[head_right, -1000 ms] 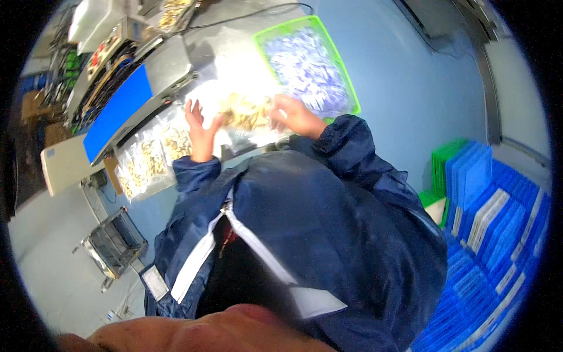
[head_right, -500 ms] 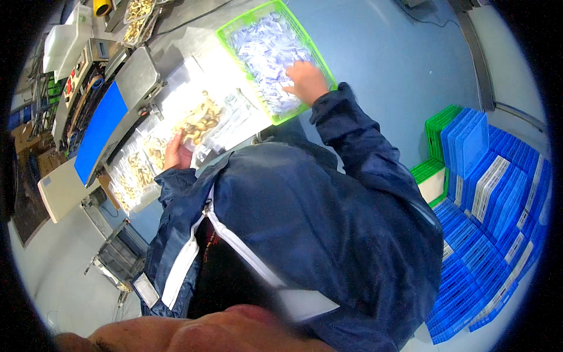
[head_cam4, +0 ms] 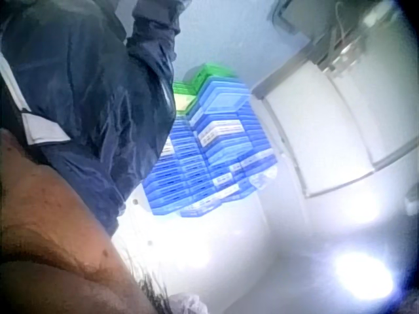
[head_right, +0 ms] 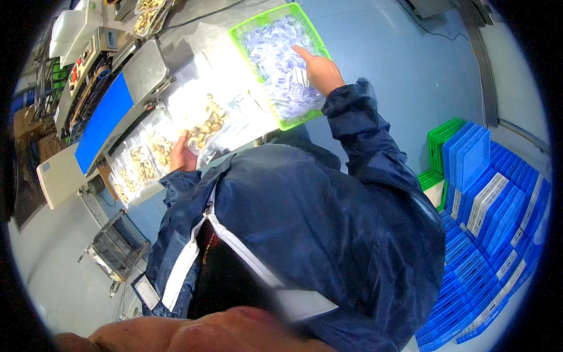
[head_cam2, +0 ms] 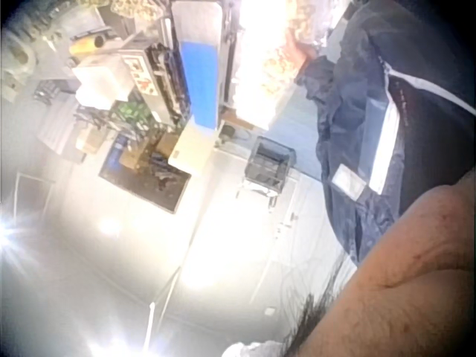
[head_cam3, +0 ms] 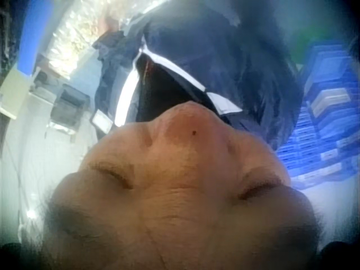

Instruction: The person repeatedly scoops small yellow food items from a green tray into clear plastic bags, seals them, and places them on a table. The process is repeated multiple times in a continuous loop.

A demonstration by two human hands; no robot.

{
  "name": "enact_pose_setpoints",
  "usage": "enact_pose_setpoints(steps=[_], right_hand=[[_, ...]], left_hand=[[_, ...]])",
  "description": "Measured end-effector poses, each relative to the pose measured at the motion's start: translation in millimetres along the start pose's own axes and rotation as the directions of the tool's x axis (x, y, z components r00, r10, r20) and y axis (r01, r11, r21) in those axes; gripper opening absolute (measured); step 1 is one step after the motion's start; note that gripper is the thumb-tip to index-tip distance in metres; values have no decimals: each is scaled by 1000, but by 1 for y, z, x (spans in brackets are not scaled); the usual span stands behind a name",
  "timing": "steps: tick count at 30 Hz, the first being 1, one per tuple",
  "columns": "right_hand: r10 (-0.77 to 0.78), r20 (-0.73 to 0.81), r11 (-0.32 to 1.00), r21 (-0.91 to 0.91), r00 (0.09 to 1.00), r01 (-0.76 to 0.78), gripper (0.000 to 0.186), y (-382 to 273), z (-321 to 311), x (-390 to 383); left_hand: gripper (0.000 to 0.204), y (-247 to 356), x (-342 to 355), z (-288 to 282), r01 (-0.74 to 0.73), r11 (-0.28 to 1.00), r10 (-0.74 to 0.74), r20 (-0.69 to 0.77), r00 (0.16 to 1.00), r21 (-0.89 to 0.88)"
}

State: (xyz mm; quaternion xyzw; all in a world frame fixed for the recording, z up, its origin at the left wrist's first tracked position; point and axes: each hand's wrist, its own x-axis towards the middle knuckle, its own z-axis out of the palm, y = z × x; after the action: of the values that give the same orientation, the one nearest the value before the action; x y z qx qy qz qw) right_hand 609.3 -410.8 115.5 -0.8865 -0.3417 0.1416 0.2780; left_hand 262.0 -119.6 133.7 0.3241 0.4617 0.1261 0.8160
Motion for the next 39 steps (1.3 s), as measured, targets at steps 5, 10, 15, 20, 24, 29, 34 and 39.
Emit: enact_pose_setpoints(steps=[5, 10, 15, 20, 24, 29, 34, 39], right_hand=[[-260, -57, 955, -164, 964, 248, 20, -15, 11, 24], [-275, 67, 911, -301, 959, 282, 22, -22, 33, 32], [-110, 203, 974, -172, 973, 146, 31, -14, 41, 35], [126, 211, 992, -5, 969, -128, 26, -6, 16, 31], [51, 54, 993, -111, 997, -45, 24, -32, -6, 31], [23, 32, 831, 555, 999, -37, 21, -96, -37, 35], [-443, 165, 713, 660, 881, 236, 26, -184, -34, 26], [-491, 427, 859, 95, 759, 503, 33, -249, -21, 13]], left_hand=[[33, 10, 7, -3, -28, 997, 23, 65, 998, 72], [32, 7, 16, -10, -2, 997, 0, 24, 1000, 77], [31, 0, 19, -16, -27, 996, 27, 6, 1000, 82], [32, 2, 10, -11, -50, 998, 49, 40, 998, 29], [32, 8, -1, -4, 24, 998, -19, 79, 997, -63], [33, 8, -8, -8, 3, 992, 11, 113, 993, -127], [39, 7, -21, -17, 72, 953, 18, 293, 956, -293], [51, -1, -42, -17, 111, 930, 36, 386, 922, -351]])
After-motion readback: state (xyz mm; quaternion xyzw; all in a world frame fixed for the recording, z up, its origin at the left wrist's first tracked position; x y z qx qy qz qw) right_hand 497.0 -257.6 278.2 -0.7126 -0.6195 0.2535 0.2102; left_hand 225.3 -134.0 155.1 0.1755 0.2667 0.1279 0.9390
